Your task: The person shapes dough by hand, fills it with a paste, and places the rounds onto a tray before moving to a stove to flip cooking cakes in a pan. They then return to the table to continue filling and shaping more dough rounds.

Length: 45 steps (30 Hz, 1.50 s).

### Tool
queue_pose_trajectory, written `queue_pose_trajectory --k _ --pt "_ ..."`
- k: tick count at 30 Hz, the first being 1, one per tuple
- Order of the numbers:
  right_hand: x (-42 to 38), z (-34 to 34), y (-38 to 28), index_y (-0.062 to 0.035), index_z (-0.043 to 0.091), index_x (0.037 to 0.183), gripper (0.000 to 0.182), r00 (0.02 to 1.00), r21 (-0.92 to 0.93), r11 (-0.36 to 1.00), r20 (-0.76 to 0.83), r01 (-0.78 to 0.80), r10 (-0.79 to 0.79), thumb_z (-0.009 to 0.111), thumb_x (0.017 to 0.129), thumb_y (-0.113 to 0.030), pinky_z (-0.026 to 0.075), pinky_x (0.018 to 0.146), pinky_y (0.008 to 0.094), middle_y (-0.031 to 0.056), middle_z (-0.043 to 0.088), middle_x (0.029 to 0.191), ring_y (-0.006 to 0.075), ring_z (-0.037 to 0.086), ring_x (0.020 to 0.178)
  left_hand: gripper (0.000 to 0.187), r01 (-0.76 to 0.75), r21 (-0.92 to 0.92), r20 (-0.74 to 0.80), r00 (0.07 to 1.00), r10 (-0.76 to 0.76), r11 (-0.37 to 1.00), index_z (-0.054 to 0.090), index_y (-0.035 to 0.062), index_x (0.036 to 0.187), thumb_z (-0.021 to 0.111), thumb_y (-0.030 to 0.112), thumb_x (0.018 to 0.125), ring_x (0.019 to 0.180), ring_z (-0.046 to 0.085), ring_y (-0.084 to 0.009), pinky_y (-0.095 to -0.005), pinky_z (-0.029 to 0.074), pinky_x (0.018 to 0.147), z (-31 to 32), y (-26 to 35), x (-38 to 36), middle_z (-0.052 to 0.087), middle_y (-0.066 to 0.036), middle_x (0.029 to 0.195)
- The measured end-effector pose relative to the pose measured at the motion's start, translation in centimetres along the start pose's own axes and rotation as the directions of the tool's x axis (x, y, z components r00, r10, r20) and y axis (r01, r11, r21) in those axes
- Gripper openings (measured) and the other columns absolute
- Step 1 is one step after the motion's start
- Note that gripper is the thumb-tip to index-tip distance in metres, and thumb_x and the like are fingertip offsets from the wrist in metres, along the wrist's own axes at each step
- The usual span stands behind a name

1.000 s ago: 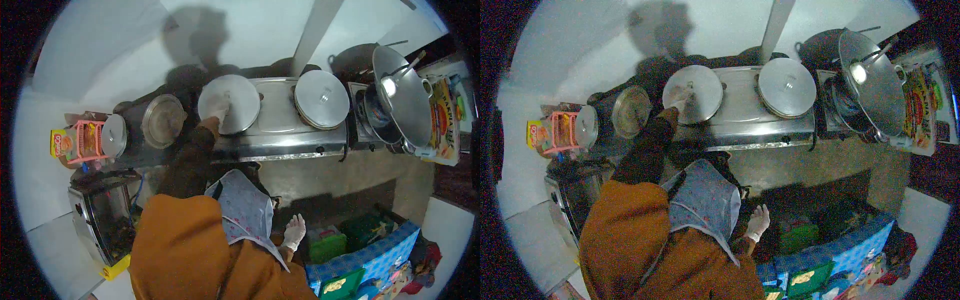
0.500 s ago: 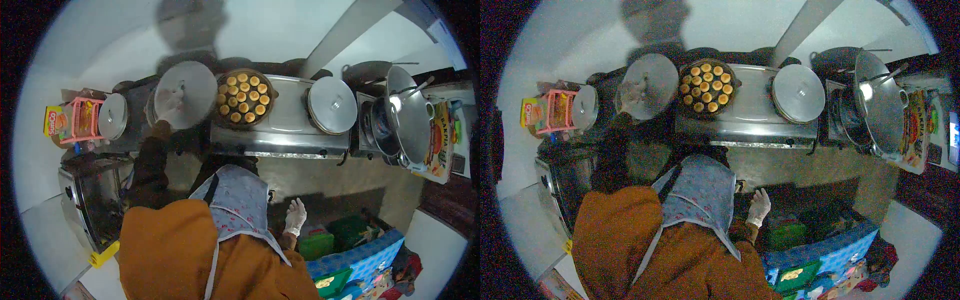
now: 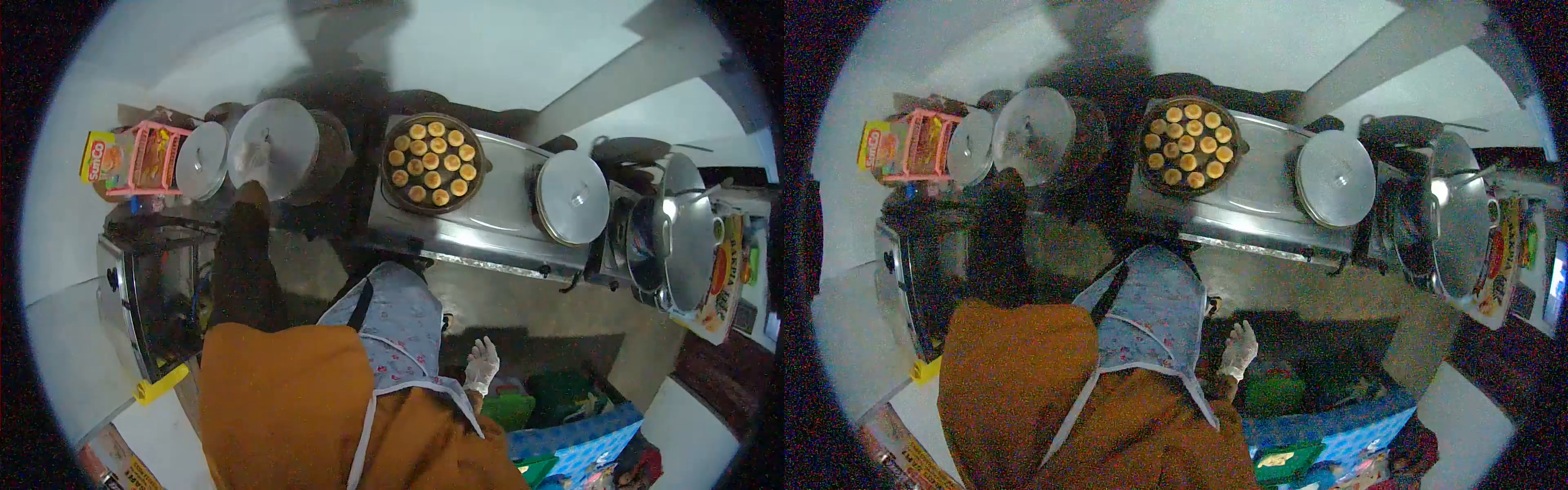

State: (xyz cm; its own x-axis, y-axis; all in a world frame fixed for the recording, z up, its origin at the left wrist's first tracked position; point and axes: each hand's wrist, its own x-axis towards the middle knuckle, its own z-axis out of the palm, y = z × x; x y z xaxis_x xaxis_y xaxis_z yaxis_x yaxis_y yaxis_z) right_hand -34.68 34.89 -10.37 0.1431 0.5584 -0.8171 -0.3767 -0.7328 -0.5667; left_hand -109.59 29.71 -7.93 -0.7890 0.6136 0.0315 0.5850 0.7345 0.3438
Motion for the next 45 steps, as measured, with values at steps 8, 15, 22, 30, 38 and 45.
queue_pose_trajectory --k 8,15,22,30,38,45 --pt "2.2 4.1 -0.4 -0.0020 0.066 0.121 0.038 0.998 -0.150 0.988 0.055 -0.024 0.033 0.068 0.092 -0.026 0.042 0.060 0.0277 0.0089 0.068 0.099 0.0133 0.058 0.075 0.030 0.174 0.336 0.140 0.962 -0.232 0.925 0.071 0.0125 0.110 0.054 0.033 0.096 0.107 0.062 -0.0301 -0.0439 0.050 0.086 2.4 7.3 1.1 0.066 -0.012 0.112" --pt "3.6 18.1 2.6 0.0003 0.068 0.120 0.034 0.711 -0.566 0.446 0.641 0.693 -0.291 0.067 0.092 -0.018 0.052 0.088 0.0324 0.0104 0.071 0.106 0.0226 0.067 0.100 0.028 0.260 0.040 0.077 0.962 -0.262 0.965 0.068 0.0096 0.113 0.056 0.029 0.097 0.099 0.062 -0.0256 -0.0395 0.050 0.080 -1.1 0.3 -1.1 0.066 -0.011 0.107" --pt "-4.9 47.0 10.1 -0.0016 0.066 0.114 0.030 0.004 -0.047 -0.299 0.990 0.953 -0.143 0.057 0.086 -0.009 0.049 0.072 0.0459 0.0125 0.061 0.077 0.0340 0.061 0.078 0.026 0.567 -0.397 0.244 0.823 -0.513 0.722 0.066 0.0066 0.116 0.058 0.024 0.098 0.091 0.062 -0.0210 -0.0351 0.051 0.074 -6.2 -7.6 -9.3 0.066 -0.009 0.103" --pt "-2.7 55.9 22.0 -0.0036 0.066 0.105 0.025 -0.083 -0.034 -0.501 0.974 0.865 -0.209 0.063 0.081 -0.011 0.047 0.054 0.0405 0.0088 0.064 0.071 0.0274 0.065 0.065 0.026 0.724 -0.531 0.442 0.680 -0.585 0.441 0.063 0.0033 0.119 0.060 0.019 0.099 0.082 0.063 -0.0159 -0.0301 0.052 0.067 -5.1 -8.6 -12.2 0.066 -0.007 0.098" --pt "-1.6 52.9 15.7 -0.0026 0.061 0.125 0.048 0.344 -0.363 -0.092 0.923 0.927 -0.169 0.071 0.079 -0.013 0.053 0.064 0.0445 0.0123 0.068 0.076 0.0320 0.068 0.071 0.023 0.556 -0.532 0.312 0.830 -0.462 0.639 0.067 0.0025 0.112 0.066 0.019 0.096 0.078 0.063 -0.0123 -0.0270 0.050 0.064 -3.9 -4.5 -8.2 0.068 -0.005 0.092" --pt "2.2 37.7 1.6 -0.0009 0.067 0.120 0.030 0.655 -0.473 0.465 0.636 0.748 -0.407 0.065 0.091 -0.011 0.049 0.076 0.0301 0.0075 0.067 0.098 0.0155 0.061 0.085 0.030 0.091 -0.689 -0.118 0.965 -0.235 0.719 0.071 0.0073 0.107 0.070 0.030 0.087 0.087 0.066 -0.0233 -0.0391 0.049 0.076 5.0 3.1 -5.3 0.070 -0.007 0.099"
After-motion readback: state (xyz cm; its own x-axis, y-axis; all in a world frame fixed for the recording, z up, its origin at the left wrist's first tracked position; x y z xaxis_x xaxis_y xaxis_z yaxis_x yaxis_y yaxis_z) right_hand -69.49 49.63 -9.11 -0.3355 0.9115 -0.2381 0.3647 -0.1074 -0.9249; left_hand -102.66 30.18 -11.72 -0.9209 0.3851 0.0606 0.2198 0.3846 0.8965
